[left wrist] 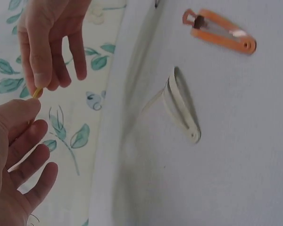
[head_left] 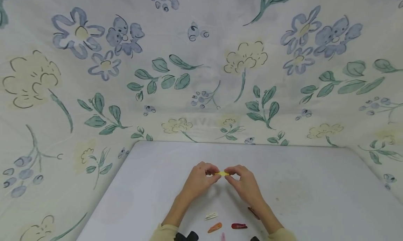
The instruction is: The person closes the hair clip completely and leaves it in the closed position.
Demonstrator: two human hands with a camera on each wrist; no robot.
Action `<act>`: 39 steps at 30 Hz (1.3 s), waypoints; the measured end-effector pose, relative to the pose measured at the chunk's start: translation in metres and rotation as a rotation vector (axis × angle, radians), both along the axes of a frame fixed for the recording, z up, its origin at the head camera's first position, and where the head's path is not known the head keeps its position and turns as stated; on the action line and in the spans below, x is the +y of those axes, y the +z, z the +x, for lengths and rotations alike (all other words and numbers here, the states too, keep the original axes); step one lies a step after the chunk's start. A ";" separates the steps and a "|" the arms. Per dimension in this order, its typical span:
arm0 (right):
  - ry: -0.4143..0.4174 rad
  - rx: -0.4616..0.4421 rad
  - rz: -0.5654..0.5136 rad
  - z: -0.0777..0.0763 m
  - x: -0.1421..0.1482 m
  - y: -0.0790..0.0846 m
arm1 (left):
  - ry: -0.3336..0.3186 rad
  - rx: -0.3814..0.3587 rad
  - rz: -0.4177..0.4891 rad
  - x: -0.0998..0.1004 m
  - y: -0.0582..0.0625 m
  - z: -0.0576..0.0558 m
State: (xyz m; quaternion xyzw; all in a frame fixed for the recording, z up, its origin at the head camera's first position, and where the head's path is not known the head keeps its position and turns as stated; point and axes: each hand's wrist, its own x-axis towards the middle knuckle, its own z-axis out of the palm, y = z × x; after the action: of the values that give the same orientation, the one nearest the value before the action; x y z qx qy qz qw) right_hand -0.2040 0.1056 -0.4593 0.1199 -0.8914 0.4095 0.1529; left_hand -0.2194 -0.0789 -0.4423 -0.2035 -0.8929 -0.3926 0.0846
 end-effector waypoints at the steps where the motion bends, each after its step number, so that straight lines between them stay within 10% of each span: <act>1: 0.007 -0.003 0.017 -0.002 -0.001 0.000 | -0.007 0.002 -0.019 -0.002 0.000 -0.003; 23: 0.056 -0.220 0.326 -0.038 -0.022 -0.006 | -0.012 -0.188 -0.310 -0.008 -0.012 -0.037; 39: 0.077 -0.224 0.472 -0.047 -0.032 -0.010 | -0.031 -0.025 -0.473 -0.007 -0.021 -0.041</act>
State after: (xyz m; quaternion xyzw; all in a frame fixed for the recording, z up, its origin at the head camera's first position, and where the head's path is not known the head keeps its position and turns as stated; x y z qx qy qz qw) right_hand -0.2507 0.0734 -0.4695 0.1400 -0.9683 0.2067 0.0055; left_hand -0.2600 -0.0863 -0.4632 -0.2265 -0.9578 -0.1764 0.0173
